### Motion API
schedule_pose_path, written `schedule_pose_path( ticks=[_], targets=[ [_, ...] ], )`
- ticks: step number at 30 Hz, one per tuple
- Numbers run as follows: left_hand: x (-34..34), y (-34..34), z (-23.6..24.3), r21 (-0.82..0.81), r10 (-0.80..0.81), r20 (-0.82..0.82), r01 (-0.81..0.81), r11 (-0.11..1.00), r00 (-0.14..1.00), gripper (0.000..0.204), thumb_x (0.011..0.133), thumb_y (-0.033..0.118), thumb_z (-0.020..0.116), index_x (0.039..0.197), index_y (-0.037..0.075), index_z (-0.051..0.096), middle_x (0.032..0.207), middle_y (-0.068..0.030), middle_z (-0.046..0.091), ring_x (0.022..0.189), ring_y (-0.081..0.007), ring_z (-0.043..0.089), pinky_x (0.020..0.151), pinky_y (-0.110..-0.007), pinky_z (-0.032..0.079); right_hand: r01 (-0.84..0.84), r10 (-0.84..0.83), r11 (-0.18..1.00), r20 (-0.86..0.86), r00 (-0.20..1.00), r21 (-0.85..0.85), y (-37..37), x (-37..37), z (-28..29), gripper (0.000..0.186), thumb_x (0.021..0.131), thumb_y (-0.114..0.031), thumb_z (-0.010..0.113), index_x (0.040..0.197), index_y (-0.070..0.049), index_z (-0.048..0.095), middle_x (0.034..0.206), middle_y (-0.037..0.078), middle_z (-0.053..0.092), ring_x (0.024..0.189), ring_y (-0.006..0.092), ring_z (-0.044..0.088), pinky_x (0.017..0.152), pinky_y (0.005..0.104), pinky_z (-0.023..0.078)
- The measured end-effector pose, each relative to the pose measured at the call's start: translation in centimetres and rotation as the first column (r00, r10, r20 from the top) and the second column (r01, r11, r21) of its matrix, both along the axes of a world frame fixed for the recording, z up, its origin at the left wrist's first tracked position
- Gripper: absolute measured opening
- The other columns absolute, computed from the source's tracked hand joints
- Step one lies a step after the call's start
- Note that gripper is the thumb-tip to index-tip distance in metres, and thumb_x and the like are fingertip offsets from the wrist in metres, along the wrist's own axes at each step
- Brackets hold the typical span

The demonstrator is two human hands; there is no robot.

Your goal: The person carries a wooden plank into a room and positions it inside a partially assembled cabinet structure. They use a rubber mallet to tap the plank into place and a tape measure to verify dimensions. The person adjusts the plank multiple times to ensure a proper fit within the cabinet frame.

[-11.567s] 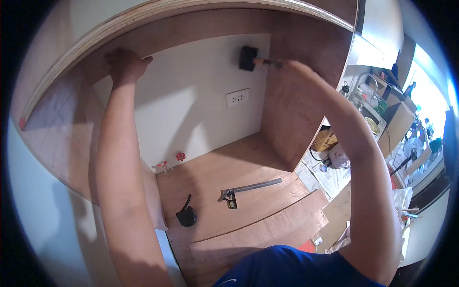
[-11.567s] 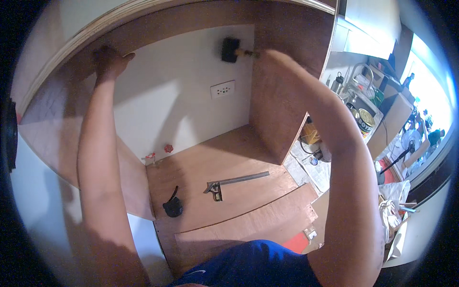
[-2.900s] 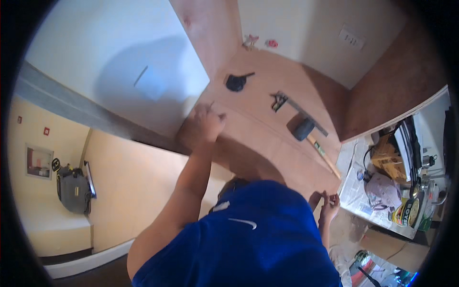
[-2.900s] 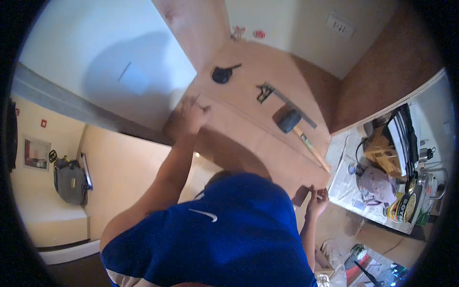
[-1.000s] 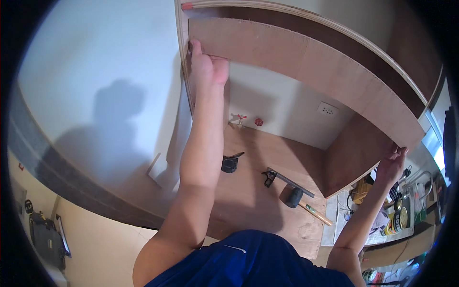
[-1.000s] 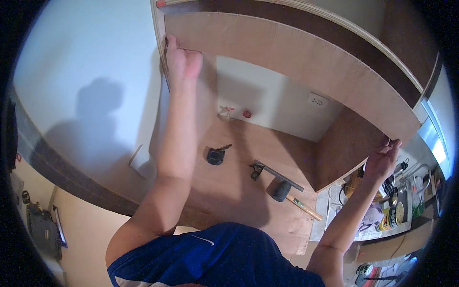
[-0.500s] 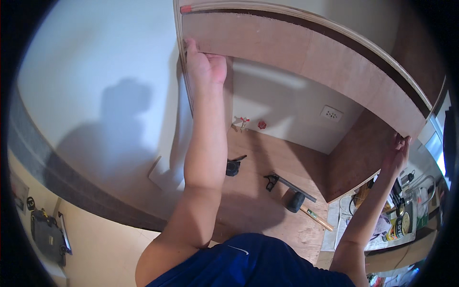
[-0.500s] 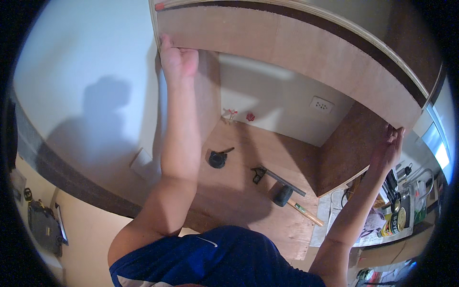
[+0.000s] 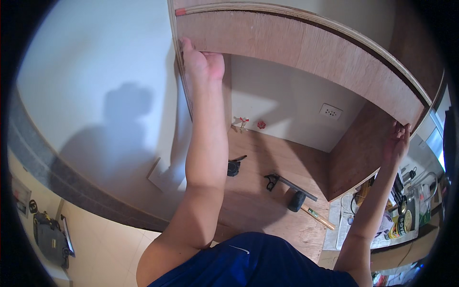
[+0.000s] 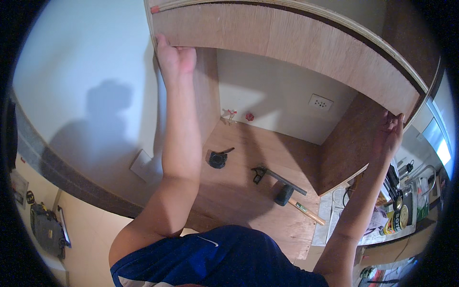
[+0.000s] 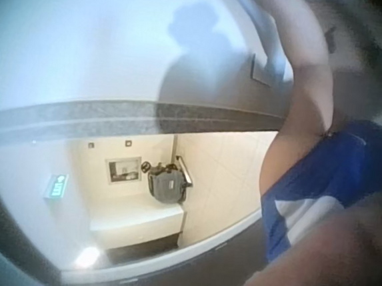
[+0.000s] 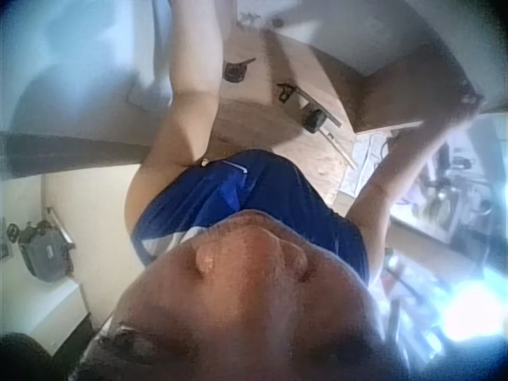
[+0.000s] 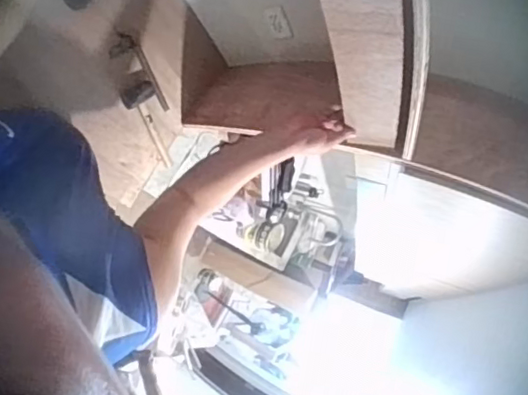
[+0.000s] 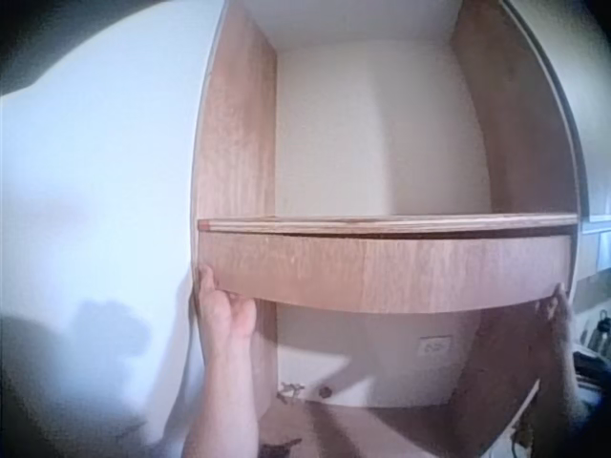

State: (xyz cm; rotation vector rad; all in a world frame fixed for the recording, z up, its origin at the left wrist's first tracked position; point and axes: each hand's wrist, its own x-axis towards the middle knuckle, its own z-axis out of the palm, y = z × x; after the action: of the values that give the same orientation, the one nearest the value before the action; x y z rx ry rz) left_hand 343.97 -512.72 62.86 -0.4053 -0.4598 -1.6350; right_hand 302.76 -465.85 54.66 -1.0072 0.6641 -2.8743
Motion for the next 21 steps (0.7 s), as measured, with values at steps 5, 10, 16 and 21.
schedule_pose_path(
  ticks=[5,10,16,21],
  targets=[
    [-0.4,0.0,0.2,0.009,-0.021,-0.023,0.021,1.0,1.0,0.047,0.112,0.041,0.041,0.144,0.008,0.051,0.145,-0.0068,0.059,0.136,-0.0228,0.053,0.115,-0.042,0.043,-0.026,0.026,1.0,-0.056,0.998,0.003,-0.5,1.2,1.0,0.019,0.107,-0.016,0.058,0.117,0.0,0.062,0.122,0.011,0.068,0.117,0.0253,0.064,0.111,0.041,0.05],
    [-0.4,-0.1,0.1,-0.018,-0.02,-0.029,0.02,1.0,0.999,0.044,0.112,0.039,0.044,0.142,0.008,0.052,0.143,-0.005,0.06,0.133,-0.0225,0.056,0.114,-0.041,0.044,-0.039,0.039,0.999,-0.023,0.999,0.017,-0.2,0.9,1.2,0.02,0.107,-0.017,0.058,0.116,0.0,0.063,0.117,0.01,0.069,0.117,0.0249,0.064,0.112,0.0423,0.05],
    [-0.6,-0.1,0.0,-0.021,-0.011,-0.017,0.01,1.0,1.0,0.035,0.108,0.028,0.054,0.136,0.008,0.056,0.137,-0.0047,0.064,0.127,-0.0225,0.059,0.112,-0.041,0.046,-0.077,0.082,0.995,-0.074,0.994,0.071,1.7,-1.8,0.4,0.022,0.109,-0.021,0.055,0.119,-0.002,0.063,0.116,0.007,0.07,0.116,0.0209,0.064,0.111,0.0406,0.049],
    [-0.2,0.3,0.1,-0.003,-0.018,-0.004,0.018,1.0,1.0,0.037,0.104,0.025,0.061,0.135,0.007,0.057,0.135,-0.0059,0.063,0.127,-0.0229,0.058,0.113,-0.043,0.045,-0.034,0.033,0.997,0.006,0.999,0.065,-0.8,2.1,1.7,0.021,0.107,-0.021,0.058,0.111,-0.001,0.064,0.107,0.011,0.069,0.102,0.022,0.067,0.109,0.0395,0.051]
  ],
)
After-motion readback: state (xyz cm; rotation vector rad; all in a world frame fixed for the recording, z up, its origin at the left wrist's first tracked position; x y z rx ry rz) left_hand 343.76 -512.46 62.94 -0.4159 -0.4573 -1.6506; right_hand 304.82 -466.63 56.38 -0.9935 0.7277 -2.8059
